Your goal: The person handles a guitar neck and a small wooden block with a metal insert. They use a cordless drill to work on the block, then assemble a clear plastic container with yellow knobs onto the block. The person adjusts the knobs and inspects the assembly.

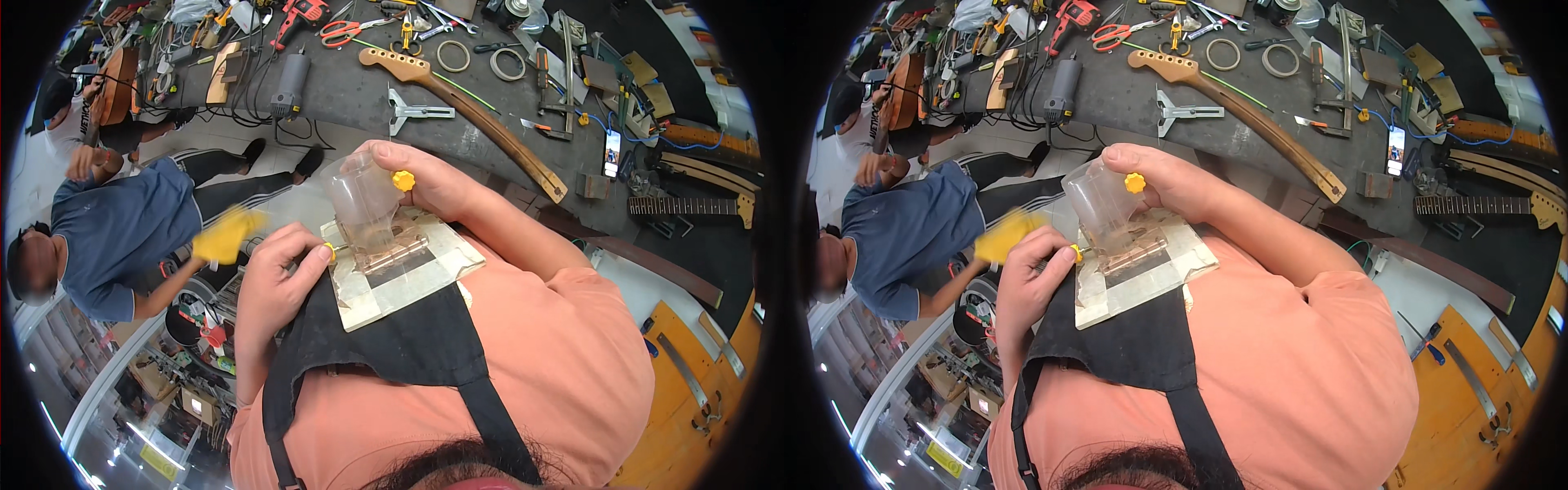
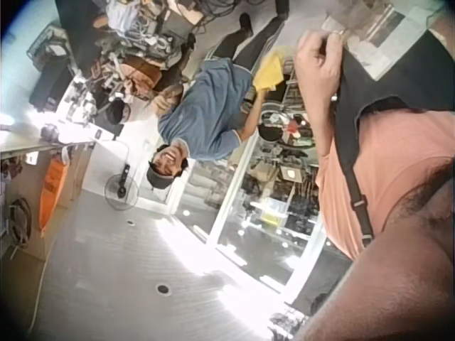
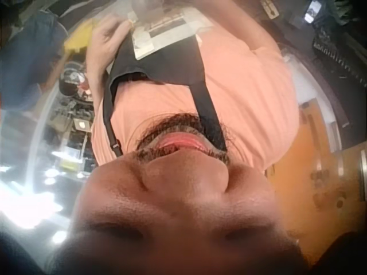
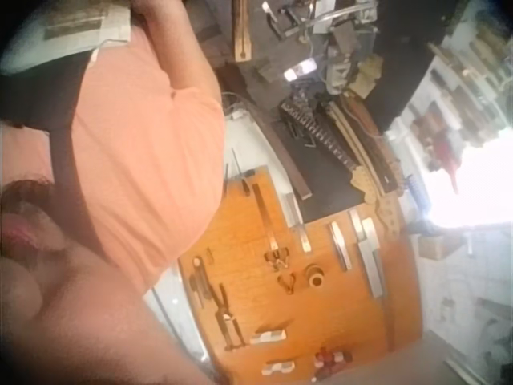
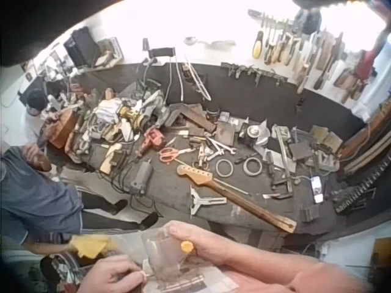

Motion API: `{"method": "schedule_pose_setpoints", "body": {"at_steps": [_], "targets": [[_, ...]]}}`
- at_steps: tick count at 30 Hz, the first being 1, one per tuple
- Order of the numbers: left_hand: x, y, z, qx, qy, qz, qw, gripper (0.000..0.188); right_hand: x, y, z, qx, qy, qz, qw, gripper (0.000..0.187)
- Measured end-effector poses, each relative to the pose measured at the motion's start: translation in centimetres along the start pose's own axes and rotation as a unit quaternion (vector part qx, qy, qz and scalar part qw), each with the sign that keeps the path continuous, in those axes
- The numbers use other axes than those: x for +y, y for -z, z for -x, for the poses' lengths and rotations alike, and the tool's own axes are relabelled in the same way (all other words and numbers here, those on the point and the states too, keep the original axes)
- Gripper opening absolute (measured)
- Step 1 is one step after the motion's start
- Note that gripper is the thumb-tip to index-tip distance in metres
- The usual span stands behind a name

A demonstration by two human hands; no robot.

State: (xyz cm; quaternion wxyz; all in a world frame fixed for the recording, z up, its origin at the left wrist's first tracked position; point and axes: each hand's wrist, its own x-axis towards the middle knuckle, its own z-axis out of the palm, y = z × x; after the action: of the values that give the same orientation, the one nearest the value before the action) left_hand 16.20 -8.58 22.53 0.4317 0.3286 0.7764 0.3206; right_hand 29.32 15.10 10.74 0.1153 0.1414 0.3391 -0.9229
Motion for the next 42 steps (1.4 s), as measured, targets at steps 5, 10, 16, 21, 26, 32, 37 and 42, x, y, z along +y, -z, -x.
{"method": "schedule_pose_setpoints", "body": {"at_steps": [5, 10, 16, 21, 26, 32, 37, 42], "targets": [[-0.2, -0.3, 0.6, 0.01, 0.016, 0.075, 0.997, 0.022, 0.0, -0.3, -0.4, -0.005, -0.009, -0.003, 1.0, 0.059], [-0.9, 0.4, 1.1, -0.024, 0.058, 0.194, 0.979, 0.026, -0.5, -0.5, -0.3, -0.001, -0.016, 0.01, 1.0, 0.059], [-0.4, 0.3, 1.4, -0.007, 0.048, 0.062, 0.997, 0.02, -0.6, -1.3, -0.2, 0.023, -0.014, 0.017, 0.999, 0.065], [-0.8, 0.0, 1.6, 0.021, 0.015, 0.085, 0.996, 0.024, -0.9, -1.5, 0.0, 0.016, -0.017, 0.034, 0.999, 0.064], [-1.8, -0.7, 1.7, 0.022, 0.001, 0.205, 0.979, 0.026, -0.7, -1.4, 0.1, 0.019, -0.02, 0.032, 0.999, 0.065], [-1.2, -0.3, 1.4, 0.012, 0.034, 0.062, 0.997, 0.024, -0.5, -1.2, 0.2, 0.018, -0.017, 0.024, 0.999, 0.063], [-1.1, -0.4, 1.3, 0.005, -0.028, 0.02, 0.999, 0.023, -0.3, -0.9, 0.2, 0.016, -0.013, 0.027, 0.999, 0.065], [-0.7, -0.3, 1.2, 0.009, -0.011, 0.06, 0.998, 0.024, -0.5, -1.2, 0.4, 0.029, -0.014, 0.029, 0.999, 0.068]]}}
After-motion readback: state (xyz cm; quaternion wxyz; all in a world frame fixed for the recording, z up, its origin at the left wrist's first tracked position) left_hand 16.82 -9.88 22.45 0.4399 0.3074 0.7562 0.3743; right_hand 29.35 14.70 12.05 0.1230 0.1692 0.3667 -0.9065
